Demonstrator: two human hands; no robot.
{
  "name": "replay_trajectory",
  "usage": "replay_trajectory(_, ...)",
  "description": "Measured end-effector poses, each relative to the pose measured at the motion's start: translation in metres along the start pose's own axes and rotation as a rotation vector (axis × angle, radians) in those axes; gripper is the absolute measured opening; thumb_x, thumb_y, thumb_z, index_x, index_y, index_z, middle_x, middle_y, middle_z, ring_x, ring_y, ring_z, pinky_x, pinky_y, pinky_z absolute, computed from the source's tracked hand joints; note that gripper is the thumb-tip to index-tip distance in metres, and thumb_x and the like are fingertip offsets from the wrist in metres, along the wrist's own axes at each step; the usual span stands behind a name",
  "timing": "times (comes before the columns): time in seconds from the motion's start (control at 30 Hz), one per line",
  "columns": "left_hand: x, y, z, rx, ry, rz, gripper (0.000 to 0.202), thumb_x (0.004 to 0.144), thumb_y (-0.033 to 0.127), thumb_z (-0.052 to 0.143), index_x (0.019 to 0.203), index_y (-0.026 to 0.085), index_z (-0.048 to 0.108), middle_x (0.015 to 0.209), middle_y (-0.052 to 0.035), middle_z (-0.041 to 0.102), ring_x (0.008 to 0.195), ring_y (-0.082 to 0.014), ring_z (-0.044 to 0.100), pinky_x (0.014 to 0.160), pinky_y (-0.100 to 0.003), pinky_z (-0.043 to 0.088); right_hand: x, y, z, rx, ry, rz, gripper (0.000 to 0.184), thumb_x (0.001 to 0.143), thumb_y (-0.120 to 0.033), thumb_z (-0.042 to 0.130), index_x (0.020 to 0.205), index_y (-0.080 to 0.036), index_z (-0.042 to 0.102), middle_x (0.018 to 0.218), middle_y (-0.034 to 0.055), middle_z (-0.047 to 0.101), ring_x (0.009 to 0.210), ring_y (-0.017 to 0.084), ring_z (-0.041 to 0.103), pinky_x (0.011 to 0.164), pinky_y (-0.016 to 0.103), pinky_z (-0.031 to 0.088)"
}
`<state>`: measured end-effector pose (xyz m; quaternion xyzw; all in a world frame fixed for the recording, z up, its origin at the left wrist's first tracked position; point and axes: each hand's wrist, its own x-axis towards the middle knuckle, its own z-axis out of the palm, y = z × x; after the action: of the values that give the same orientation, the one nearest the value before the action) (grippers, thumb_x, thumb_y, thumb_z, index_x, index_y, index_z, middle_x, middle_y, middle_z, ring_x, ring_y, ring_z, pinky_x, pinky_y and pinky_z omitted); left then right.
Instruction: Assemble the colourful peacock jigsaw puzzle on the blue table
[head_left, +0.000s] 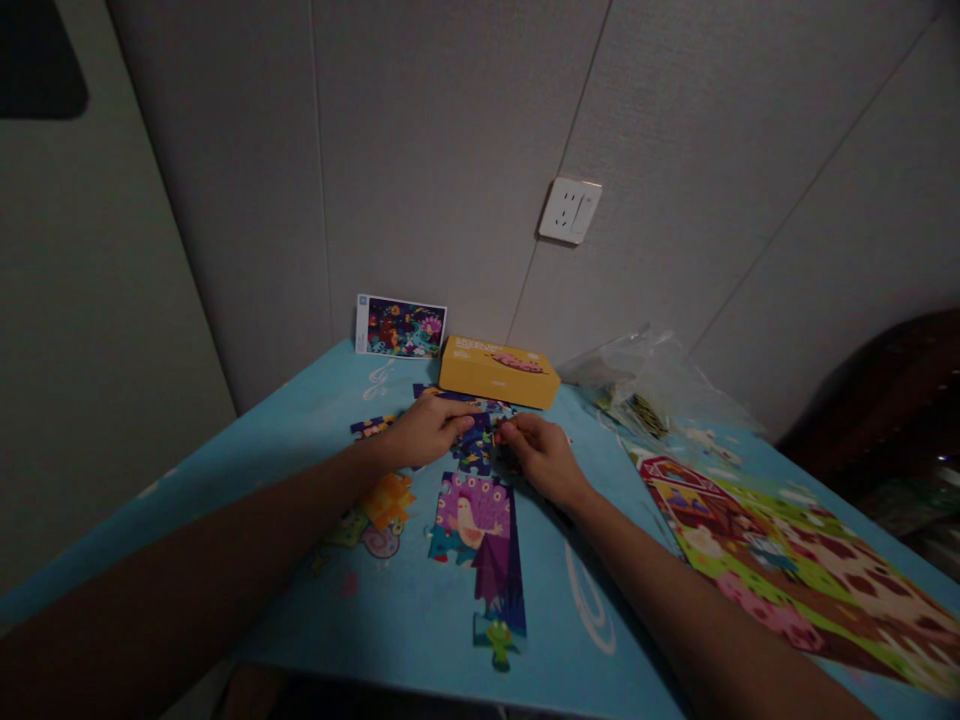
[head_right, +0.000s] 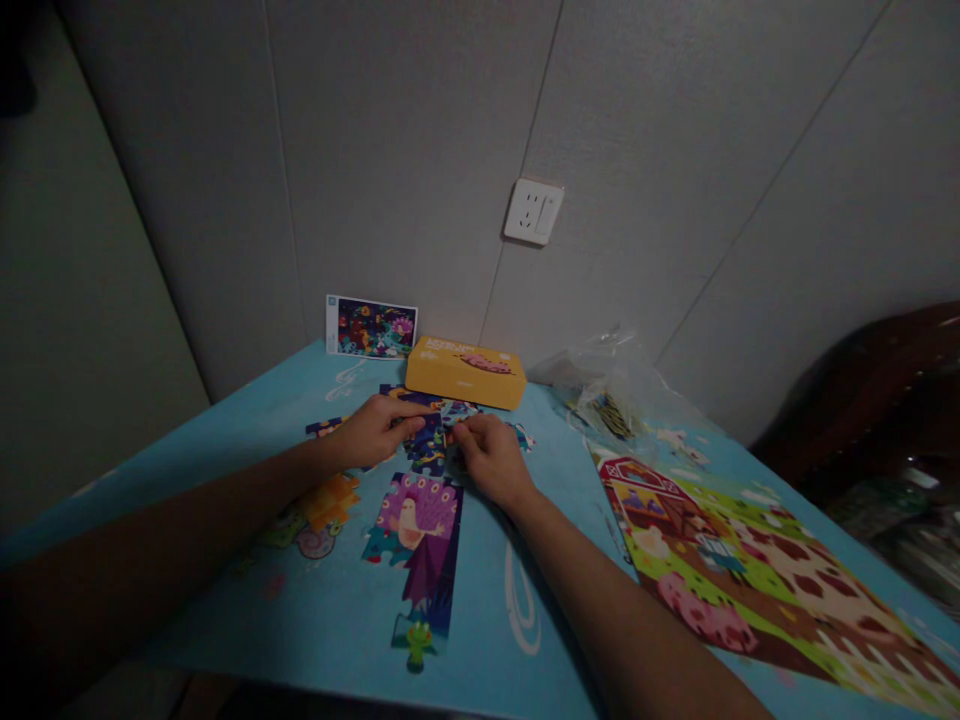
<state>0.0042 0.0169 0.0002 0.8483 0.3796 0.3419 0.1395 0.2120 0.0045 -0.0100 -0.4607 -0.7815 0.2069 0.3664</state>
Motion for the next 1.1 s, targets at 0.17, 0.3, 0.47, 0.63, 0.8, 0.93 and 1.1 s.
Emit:
replay_trajectory(0.17, 0.000, 0.003, -0.001, 0.011, -0.016, -0.027, 0.029, 0.087, 0.017, 0.050, 0.108, 0.018, 0.069, 0.098, -0.0042, 0.073, 0.088, -0.0181, 0.066, 0.085, -0.030, 0.046, -0.002, 0.004, 0.001, 0.065, -0.016, 0.055, 0.034, 0.087, -0.043, 0.047, 0.072, -0.016, 0.060, 0.059, -0.0005, 0.054, 0.054, 0.012, 0.048, 0.050, 0.022, 0.034)
replay_trajectory(0.3, 0.000, 0.001, -0.001, 0.004, -0.020, -0.032, 0.027, 0.087, 0.019, 0.050, 0.105, 0.017, 0.070, 0.095, -0.0046, 0.074, 0.086, -0.0188, 0.066, 0.082, -0.030, 0.046, -0.003, 0.000, 0.002, 0.082, -0.051, 0.079, 0.032, 0.085, -0.043, 0.051, 0.071, -0.016, 0.060, 0.054, -0.0021, 0.048, 0.049, 0.010, 0.041, 0.045, 0.021, 0.028)
replay_trajectory(0.47, -0.001, -0.002, 0.001, -0.003, -0.040, -0.016, 0.025, 0.087, 0.022, 0.048, 0.097, 0.017, 0.071, 0.086, -0.0033, 0.073, 0.076, -0.0170, 0.064, 0.072, -0.027, 0.045, -0.004, -0.005, 0.002, 0.109, -0.078, 0.087, 0.031, 0.083, -0.042, 0.052, 0.070, -0.015, 0.059, 0.054, -0.0022, 0.046, 0.049, 0.010, 0.038, 0.044, 0.021, 0.027)
replay_trajectory(0.63, -0.001, -0.003, 0.001, 0.012, -0.075, -0.005, 0.028, 0.089, 0.023, 0.044, 0.090, 0.014, 0.071, 0.069, -0.0009, 0.067, 0.064, -0.0146, 0.058, 0.061, -0.023, 0.042, -0.005, -0.005, 0.001, 0.093, -0.105, 0.062, 0.031, 0.084, -0.041, 0.051, 0.069, -0.015, 0.059, 0.059, -0.0007, 0.051, 0.055, 0.010, 0.043, 0.049, 0.021, 0.032)
replay_trajectory(0.8, -0.001, -0.003, 0.002, -0.045, -0.052, -0.021, 0.030, 0.090, 0.023, 0.043, 0.105, 0.016, 0.068, 0.084, -0.0013, 0.071, 0.070, -0.0134, 0.059, 0.068, -0.023, 0.045, -0.005, -0.006, 0.001, 0.130, -0.129, 0.061, 0.032, 0.085, -0.041, 0.050, 0.068, -0.015, 0.057, 0.060, -0.0002, 0.054, 0.056, 0.011, 0.045, 0.052, 0.022, 0.034)
replay_trajectory(0.93, -0.002, -0.002, 0.001, -0.069, -0.069, -0.026, 0.032, 0.090, 0.023, 0.042, 0.111, 0.014, 0.065, 0.088, -0.0033, 0.071, 0.073, -0.0138, 0.061, 0.069, -0.023, 0.045, -0.004, -0.007, 0.001, 0.170, -0.134, 0.067, 0.031, 0.084, -0.042, 0.051, 0.072, -0.015, 0.058, 0.062, -0.0003, 0.054, 0.057, 0.011, 0.046, 0.053, 0.022, 0.035)
replay_trajectory(1.1, -0.002, 0.002, 0.001, -0.100, -0.121, 0.013, 0.034, 0.092, 0.027, 0.041, 0.115, 0.015, 0.063, 0.092, -0.0043, 0.070, 0.078, -0.0150, 0.061, 0.073, -0.024, 0.045, -0.004, -0.006, 0.003, 0.262, -0.154, 0.047, 0.025, 0.081, -0.039, 0.057, 0.087, -0.015, 0.061, 0.064, -0.0024, 0.053, 0.057, 0.010, 0.046, 0.054, 0.022, 0.036)
